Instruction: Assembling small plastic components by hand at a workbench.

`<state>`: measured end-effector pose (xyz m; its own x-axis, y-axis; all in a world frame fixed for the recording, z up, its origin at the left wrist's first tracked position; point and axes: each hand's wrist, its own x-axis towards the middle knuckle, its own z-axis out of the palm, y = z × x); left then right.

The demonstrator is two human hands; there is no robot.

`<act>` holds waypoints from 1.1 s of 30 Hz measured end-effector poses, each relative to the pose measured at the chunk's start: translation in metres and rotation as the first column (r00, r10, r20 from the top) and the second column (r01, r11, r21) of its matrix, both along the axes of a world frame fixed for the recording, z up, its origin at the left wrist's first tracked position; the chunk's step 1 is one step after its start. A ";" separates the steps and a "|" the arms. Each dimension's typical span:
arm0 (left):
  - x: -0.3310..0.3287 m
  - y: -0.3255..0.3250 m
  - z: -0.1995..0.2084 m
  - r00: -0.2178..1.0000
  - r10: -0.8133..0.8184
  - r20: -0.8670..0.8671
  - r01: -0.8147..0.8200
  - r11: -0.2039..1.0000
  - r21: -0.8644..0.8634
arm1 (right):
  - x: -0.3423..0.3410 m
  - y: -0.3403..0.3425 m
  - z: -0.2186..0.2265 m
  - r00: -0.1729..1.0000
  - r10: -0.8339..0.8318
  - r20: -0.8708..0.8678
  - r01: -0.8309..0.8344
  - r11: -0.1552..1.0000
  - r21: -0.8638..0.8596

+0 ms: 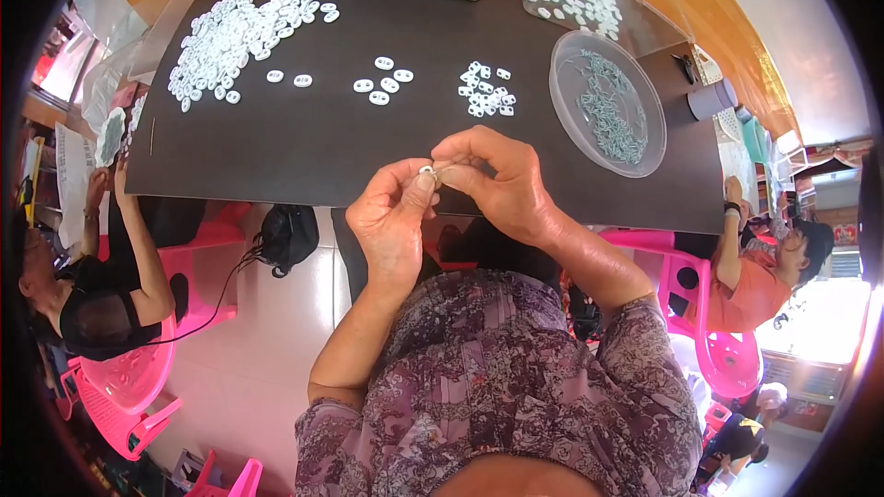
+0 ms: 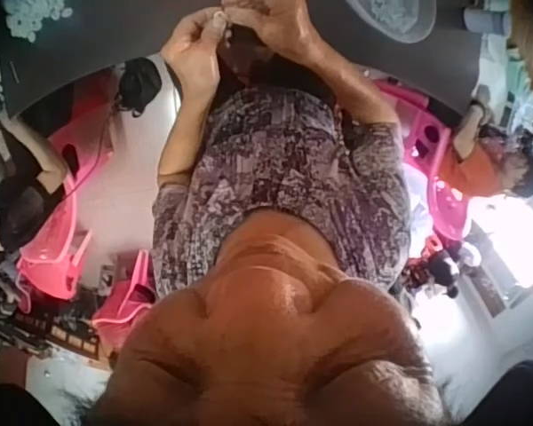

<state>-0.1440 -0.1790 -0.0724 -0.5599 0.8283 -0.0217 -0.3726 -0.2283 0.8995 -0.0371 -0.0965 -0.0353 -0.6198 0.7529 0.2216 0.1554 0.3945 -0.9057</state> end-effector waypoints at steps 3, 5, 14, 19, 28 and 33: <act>-0.001 0.000 -0.001 0.999 -0.011 0.038 0.011 1.000 0.016 | 0.002 0.001 -0.001 1.000 0.010 0.029 -0.009 0.999 -0.051; -0.002 0.000 -0.001 0.999 -0.016 0.034 0.016 1.000 0.008 | 0.002 0.002 0.000 0.997 0.026 0.072 -0.027 1.000 0.014; 0.001 0.001 -0.001 0.999 0.034 -0.014 -0.034 0.999 -0.011 | -0.007 0.003 -0.010 0.994 0.030 0.106 -0.058 0.961 0.271; -0.008 0.004 -0.006 0.999 0.025 0.038 -0.025 1.000 0.001 | -0.012 0.010 -0.006 0.993 0.051 0.107 -0.074 0.971 0.226; -0.020 0.009 -0.006 0.996 0.086 -0.002 -0.085 0.996 0.026 | -0.053 0.091 -0.017 0.959 -0.131 0.251 -0.049 0.797 0.602; -0.022 0.009 -0.004 0.997 0.073 0.012 -0.074 0.997 0.034 | -0.068 0.098 -0.033 0.934 -0.200 0.296 -0.076 0.699 0.711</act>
<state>-0.1663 -0.1697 -0.0766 -0.6192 0.7852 -0.0005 -0.3632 -0.2859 0.8868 -0.1050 0.0017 -0.0684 -0.7132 0.4986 0.4927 0.4320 0.8662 -0.2513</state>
